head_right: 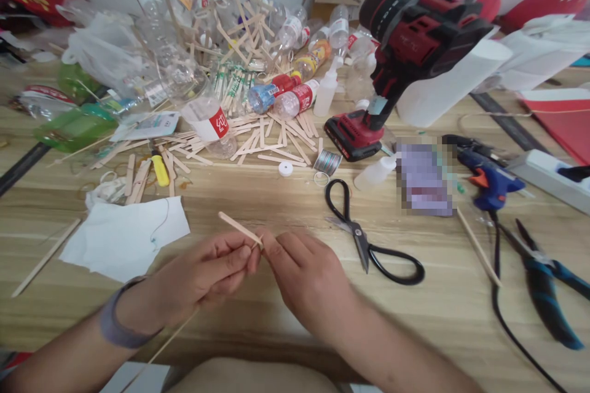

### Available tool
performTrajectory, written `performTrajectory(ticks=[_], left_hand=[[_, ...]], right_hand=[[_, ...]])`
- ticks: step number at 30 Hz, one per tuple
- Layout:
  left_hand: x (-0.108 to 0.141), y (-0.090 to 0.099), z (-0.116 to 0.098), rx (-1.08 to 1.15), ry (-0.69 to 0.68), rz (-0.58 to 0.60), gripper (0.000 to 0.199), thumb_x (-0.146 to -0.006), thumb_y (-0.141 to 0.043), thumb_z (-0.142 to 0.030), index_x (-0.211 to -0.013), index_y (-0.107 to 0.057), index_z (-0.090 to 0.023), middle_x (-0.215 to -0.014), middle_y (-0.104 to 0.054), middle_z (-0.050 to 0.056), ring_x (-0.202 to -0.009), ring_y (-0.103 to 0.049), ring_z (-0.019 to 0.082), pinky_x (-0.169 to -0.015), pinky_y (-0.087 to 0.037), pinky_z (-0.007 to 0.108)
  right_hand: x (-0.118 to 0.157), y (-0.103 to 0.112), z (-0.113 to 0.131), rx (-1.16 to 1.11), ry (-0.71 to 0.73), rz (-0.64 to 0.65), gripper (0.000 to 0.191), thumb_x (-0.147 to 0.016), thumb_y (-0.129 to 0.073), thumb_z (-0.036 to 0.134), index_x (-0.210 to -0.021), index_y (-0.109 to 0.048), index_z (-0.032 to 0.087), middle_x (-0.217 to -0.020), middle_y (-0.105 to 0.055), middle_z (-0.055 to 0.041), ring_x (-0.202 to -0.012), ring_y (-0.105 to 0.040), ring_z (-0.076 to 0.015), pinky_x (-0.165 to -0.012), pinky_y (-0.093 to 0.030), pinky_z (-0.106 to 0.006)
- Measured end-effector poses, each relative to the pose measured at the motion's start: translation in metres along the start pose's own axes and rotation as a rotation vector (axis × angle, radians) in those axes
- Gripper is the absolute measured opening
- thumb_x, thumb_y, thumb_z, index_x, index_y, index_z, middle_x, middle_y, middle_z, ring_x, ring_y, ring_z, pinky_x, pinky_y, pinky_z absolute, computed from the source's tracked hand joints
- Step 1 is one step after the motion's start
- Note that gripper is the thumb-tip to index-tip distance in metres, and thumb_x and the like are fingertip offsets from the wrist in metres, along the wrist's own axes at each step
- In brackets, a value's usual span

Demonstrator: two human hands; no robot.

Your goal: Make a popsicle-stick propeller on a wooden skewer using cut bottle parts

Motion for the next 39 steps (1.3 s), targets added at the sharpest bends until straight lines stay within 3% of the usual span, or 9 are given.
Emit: performTrajectory(ticks=[4,7,12,16,18,24,30,36,39], left_hand=[[-0.002,0.008,0.001,-0.334,-0.086,-0.163,0.034,-0.095,-0.046,-0.046,-0.075,-0.048,-0.019,-0.056,-0.035,-0.008,-0.050,-0.029,0.008,-0.045,-0.021,0.021],[-0.002,0.009,0.004,-0.378,-0.056,-0.174,0.032,-0.096,-0.044,-0.044,-0.078,-0.050,-0.020,-0.056,-0.036,-0.008,-0.049,-0.029,0.008,-0.045,-0.021,0.021],[-0.004,0.010,0.002,-0.085,0.087,-0.133,0.027,-0.091,-0.050,-0.046,-0.083,-0.052,-0.020,-0.050,-0.034,-0.011,-0.040,-0.017,0.006,-0.037,-0.014,0.020],[-0.004,0.007,-0.001,0.143,0.181,-0.009,0.029,-0.084,-0.062,-0.047,-0.084,-0.056,-0.019,-0.047,-0.031,-0.012,-0.039,-0.009,0.005,-0.037,-0.007,0.020],[-0.004,0.006,0.000,0.189,0.197,0.028,0.032,-0.082,-0.065,-0.049,-0.082,-0.056,-0.019,-0.046,-0.029,-0.013,-0.039,-0.008,0.005,-0.036,-0.006,0.021],[-0.004,0.006,0.009,0.199,0.186,0.072,0.034,-0.081,-0.066,-0.052,-0.081,-0.056,-0.019,-0.044,-0.028,-0.013,-0.037,-0.010,0.005,-0.035,-0.008,0.021],[-0.005,0.007,0.006,0.032,0.023,0.005,0.036,-0.085,-0.061,-0.052,-0.079,-0.056,-0.018,-0.046,-0.033,-0.011,-0.038,-0.017,0.005,-0.038,-0.014,0.022],[-0.002,0.008,0.000,-0.288,-0.036,-0.104,0.042,-0.091,-0.049,-0.056,-0.077,-0.053,-0.018,-0.055,-0.037,-0.008,-0.047,-0.025,0.007,-0.044,-0.018,0.023],[-0.002,0.008,0.000,-0.340,-0.057,-0.114,0.042,-0.092,-0.047,-0.056,-0.074,-0.052,-0.018,-0.056,-0.038,-0.007,-0.049,-0.027,0.008,-0.046,-0.019,0.023]], right_hand=[[0.003,-0.008,0.001,0.098,-0.019,0.075,0.024,-0.098,-0.036,0.012,-0.093,-0.060,0.014,-0.064,-0.056,-0.0015,-0.055,-0.051,-0.0166,-0.052,-0.038,-0.029],[0.002,-0.012,-0.002,-0.008,-0.075,0.138,0.030,-0.099,-0.035,0.013,-0.081,-0.058,0.018,-0.064,-0.055,-0.0010,-0.055,-0.051,-0.0149,-0.052,-0.037,-0.027],[-0.001,-0.016,-0.015,-0.597,-0.373,0.235,0.033,-0.101,-0.039,0.029,-0.077,-0.059,0.019,-0.065,-0.053,0.0013,-0.060,-0.051,-0.0114,-0.056,-0.039,-0.023],[0.004,-0.023,-0.027,-1.096,-0.702,0.263,0.039,-0.098,-0.046,0.048,-0.114,-0.064,0.017,-0.064,-0.054,0.0035,-0.055,-0.050,-0.0102,-0.052,-0.040,-0.024],[0.007,-0.026,-0.030,-1.293,-0.758,0.237,0.048,-0.092,-0.056,0.050,-0.128,-0.060,0.019,-0.071,-0.059,0.0016,-0.058,-0.054,-0.0104,-0.053,-0.042,-0.024],[0.007,-0.033,-0.028,-1.681,-0.788,0.257,0.041,-0.082,-0.074,0.039,-0.120,-0.068,0.024,-0.074,-0.065,0.0007,-0.058,-0.056,-0.0074,-0.054,-0.042,-0.021],[0.010,-0.039,-0.022,-1.790,-0.799,0.229,0.035,-0.081,-0.076,0.036,-0.115,-0.071,0.034,-0.073,-0.068,0.0026,-0.047,-0.056,-0.0052,-0.044,-0.042,-0.018],[0.013,-0.044,-0.021,-1.661,-0.888,0.256,0.038,-0.081,-0.075,0.039,-0.118,-0.070,0.030,-0.064,-0.062,0.0052,-0.042,-0.055,-0.0057,-0.040,-0.039,-0.018],[0.011,-0.042,-0.021,-1.652,-0.892,0.277,0.040,-0.081,-0.074,0.041,-0.119,-0.070,0.029,-0.064,-0.062,0.0049,-0.042,-0.054,-0.0059,-0.040,-0.037,-0.018]])
Point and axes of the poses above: each hand's wrist, its own x-axis away from the middle knuckle, its own y-axis out of the back of the hand, z = x × y, the point moved 4 cm from there along -x, towards the middle knuckle
